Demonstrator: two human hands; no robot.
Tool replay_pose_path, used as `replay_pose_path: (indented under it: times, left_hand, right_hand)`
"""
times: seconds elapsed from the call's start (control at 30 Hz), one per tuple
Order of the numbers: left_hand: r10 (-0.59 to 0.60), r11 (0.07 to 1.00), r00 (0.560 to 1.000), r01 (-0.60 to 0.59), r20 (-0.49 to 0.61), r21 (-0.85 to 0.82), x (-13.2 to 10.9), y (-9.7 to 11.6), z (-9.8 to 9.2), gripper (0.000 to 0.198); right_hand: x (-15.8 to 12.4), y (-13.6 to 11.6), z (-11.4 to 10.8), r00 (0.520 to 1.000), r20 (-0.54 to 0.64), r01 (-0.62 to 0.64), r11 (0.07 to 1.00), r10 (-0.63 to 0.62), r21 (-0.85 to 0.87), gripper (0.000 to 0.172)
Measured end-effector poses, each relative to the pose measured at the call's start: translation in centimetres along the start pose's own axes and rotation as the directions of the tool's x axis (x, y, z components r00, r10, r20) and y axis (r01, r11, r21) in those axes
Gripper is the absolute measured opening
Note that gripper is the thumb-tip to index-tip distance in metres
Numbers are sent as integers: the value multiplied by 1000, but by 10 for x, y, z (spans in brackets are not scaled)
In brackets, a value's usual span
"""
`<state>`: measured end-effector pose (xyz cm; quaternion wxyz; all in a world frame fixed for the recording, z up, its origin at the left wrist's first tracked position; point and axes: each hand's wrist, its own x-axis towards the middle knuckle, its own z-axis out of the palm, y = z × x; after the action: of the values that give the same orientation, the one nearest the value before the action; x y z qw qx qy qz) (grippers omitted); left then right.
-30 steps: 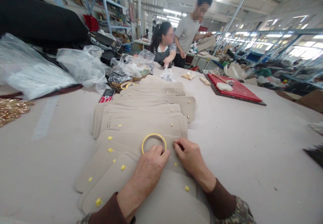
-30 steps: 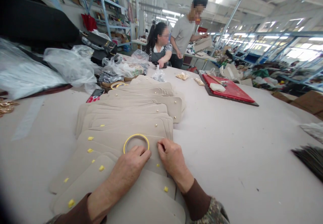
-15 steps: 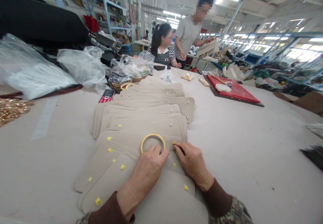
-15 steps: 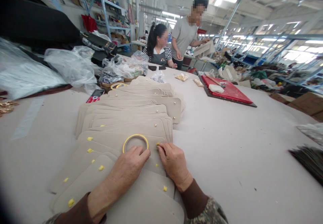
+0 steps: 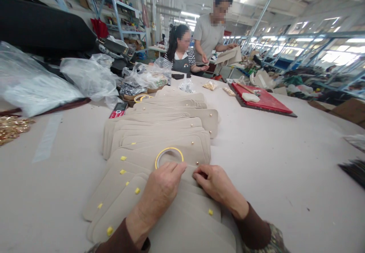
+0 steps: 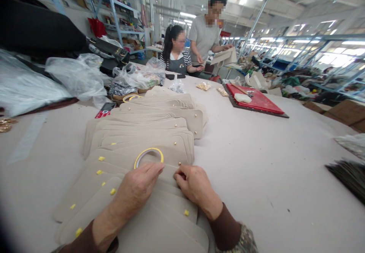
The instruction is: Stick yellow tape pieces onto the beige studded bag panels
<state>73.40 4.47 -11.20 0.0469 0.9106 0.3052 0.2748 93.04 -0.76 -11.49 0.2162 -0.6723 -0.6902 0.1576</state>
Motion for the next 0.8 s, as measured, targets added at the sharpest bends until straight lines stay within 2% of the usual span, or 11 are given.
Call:
replay_pose_path:
  times: [0.03,0.1,0.17,0.23,0.33,0.43,0.53,0.63,0.7,0.8]
  left_hand:
    - [20,999,999,-22,-43,-40,0,-2,0,19]
    - [54,993,991,-66,-124,-98,-1,-3,0,19]
    - [78,988,983,-98,-166,-117,-1,-3,0,24]
    - [96,989,981,-114,-167,-98,-2,-2,0,33]
    - [112,992,981,-119,-155,-40,-2,2,0,37]
    - [116,992,982,-122,-152,-35,-1,5,0,33]
    - [110,991,986,-118,-122,-65,0,4,1,27]
    - [67,996,988,-73,-139,-43,0,-3,0,21]
    - [45,998,985,-50,-166,-24,0,-6,-1,21]
    - [39,998,987,-47,-155,-47,-1,-7,-2,27]
  right_hand:
    - [-1,0,-1,1000,14,-13,999,12,38,18]
    - [-3,0,-3,999,-33,-1,992,5,125,14]
    - [-4,-2,-4,988,-147,77,967,-42,241,10]
    - [-5,-6,-7,956,-265,212,918,-125,334,14]
    - [-4,-12,-9,887,-354,411,857,-296,313,22]
    - [-3,-16,-7,836,-371,499,842,-405,206,20]
    - [-4,-16,-2,803,-409,506,859,-433,84,18]
    - [-5,-16,-2,780,-466,464,886,-417,-16,18]
    - [-5,-15,-4,790,-490,439,898,-368,34,16]
    - [-3,-16,-8,832,-471,424,882,-292,203,17]
